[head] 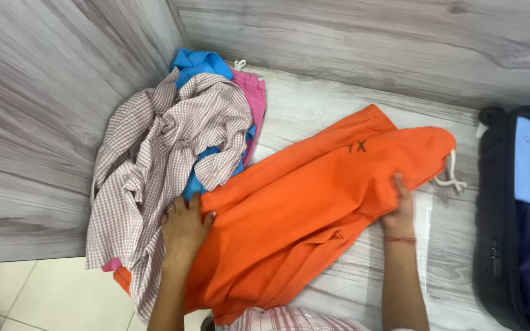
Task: The person folds an orange pair of pants and a checkered shirt on the floor, smoothing and aligning them before placing them into a suitcase. They then begin to fold a blue t-shirt.
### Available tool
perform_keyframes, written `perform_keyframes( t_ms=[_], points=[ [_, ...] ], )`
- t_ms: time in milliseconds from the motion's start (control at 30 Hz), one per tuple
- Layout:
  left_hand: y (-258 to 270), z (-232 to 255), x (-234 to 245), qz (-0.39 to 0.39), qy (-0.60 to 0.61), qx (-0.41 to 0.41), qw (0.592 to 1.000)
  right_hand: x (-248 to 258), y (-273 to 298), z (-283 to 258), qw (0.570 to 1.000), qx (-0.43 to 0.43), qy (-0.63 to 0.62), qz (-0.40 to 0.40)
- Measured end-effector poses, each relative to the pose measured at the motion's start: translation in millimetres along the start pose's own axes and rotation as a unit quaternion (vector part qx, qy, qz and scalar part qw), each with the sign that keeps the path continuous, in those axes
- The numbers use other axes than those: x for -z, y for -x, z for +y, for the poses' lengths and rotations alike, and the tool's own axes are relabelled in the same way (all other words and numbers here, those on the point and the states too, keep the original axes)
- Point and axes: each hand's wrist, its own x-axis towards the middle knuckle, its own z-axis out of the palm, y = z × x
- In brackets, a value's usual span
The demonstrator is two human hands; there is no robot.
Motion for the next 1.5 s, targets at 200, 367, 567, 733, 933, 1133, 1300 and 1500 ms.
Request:
perform_keyframes(
  t_ms=[200, 367, 567, 733, 933, 1133, 1300, 1500],
  points=[
    [-1, 16, 5, -0.002, 0.102, -0.161, 0.982, 28, 17, -55, 0.982, 0.162, -0.062, -0.07],
    [-6, 67, 33, 0.122, 0.278, -0.261, 0.916, 45, 34, -49, 0.988, 0.151, -0.039, -0.005],
    [-74, 112, 107, 0.411, -0.005, -0.438, 0.799, 55, 14, -48, 0.982, 0.18, -0.066, 0.002],
    [-172, 125, 133, 0.427, -0.03, -0.307, 0.85, 48, 24, -44, 0.975, 0.204, -0.082, -0.03],
    [-102, 105, 15, 0.106, 0.157, -0.436, 0.88, 27, 28, -46, 0.976, 0.213, -0.048, -0.002],
    [20, 78, -59, -0.113, 0.132, -0.411, 0.895, 23, 30, -50, 0.97, 0.243, -0.02, -0.011],
    [36, 74, -53, 0.046, 0.012, -0.358, 0.932, 8, 43, -71, 0.963, 0.262, 0.009, -0.065],
    [16, 21, 43, 0.181, 0.178, -0.321, 0.912, 11, 59, -147, 0.957, 0.245, 0.119, -0.102]
  ],
)
